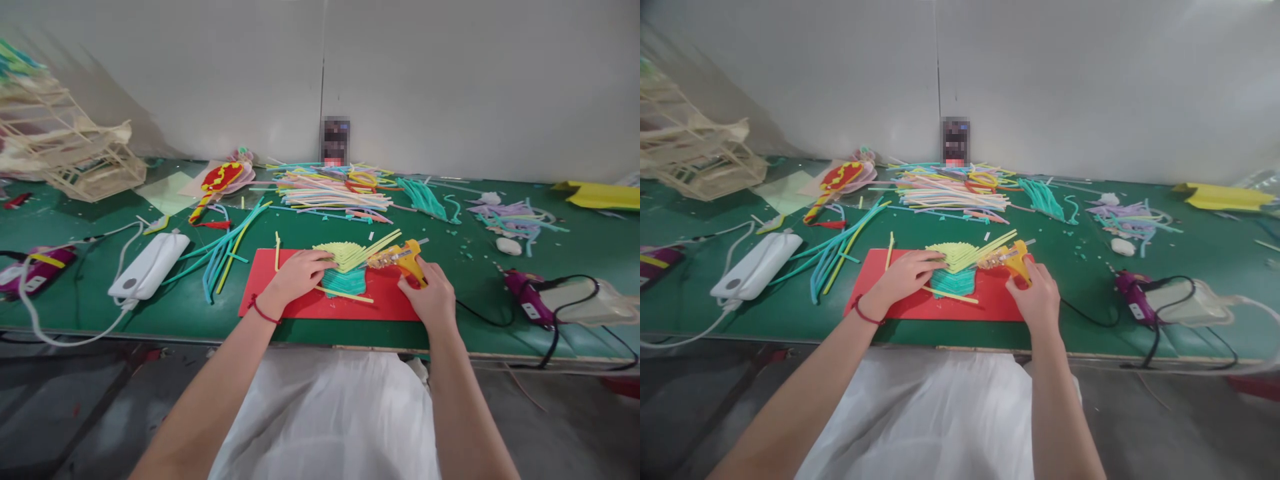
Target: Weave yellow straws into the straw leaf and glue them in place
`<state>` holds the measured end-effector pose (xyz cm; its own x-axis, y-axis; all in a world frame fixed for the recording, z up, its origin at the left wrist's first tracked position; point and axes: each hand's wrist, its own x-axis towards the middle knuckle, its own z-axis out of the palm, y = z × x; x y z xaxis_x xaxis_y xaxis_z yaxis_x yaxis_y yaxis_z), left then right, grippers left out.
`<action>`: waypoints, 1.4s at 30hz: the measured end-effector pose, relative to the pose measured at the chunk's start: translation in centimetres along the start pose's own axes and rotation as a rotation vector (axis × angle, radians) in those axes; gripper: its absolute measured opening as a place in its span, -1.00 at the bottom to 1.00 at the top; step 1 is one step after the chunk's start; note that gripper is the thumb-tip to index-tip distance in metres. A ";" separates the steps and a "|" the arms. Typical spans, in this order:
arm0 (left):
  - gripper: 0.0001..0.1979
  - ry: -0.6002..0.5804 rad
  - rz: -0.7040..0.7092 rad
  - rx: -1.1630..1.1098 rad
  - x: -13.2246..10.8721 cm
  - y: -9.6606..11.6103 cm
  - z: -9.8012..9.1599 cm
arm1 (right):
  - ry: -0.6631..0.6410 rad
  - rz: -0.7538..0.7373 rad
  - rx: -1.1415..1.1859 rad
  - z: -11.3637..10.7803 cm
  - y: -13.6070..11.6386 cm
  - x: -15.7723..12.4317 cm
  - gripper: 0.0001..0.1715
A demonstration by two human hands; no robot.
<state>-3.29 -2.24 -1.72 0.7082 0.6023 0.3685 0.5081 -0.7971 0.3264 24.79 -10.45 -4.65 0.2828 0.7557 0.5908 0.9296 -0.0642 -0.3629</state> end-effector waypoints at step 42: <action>-0.66 0.231 -0.207 -0.168 -0.1 -0.2 0.0 | 0.175 0.207 -0.069 -1.0 -0.4 0.3 -0.41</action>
<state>-3.46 -2.08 -1.84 0.4589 0.7597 0.4607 0.5275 -0.6502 0.5468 24.77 -10.87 -3.65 0.4992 0.5985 0.6266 0.8600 -0.2542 -0.4424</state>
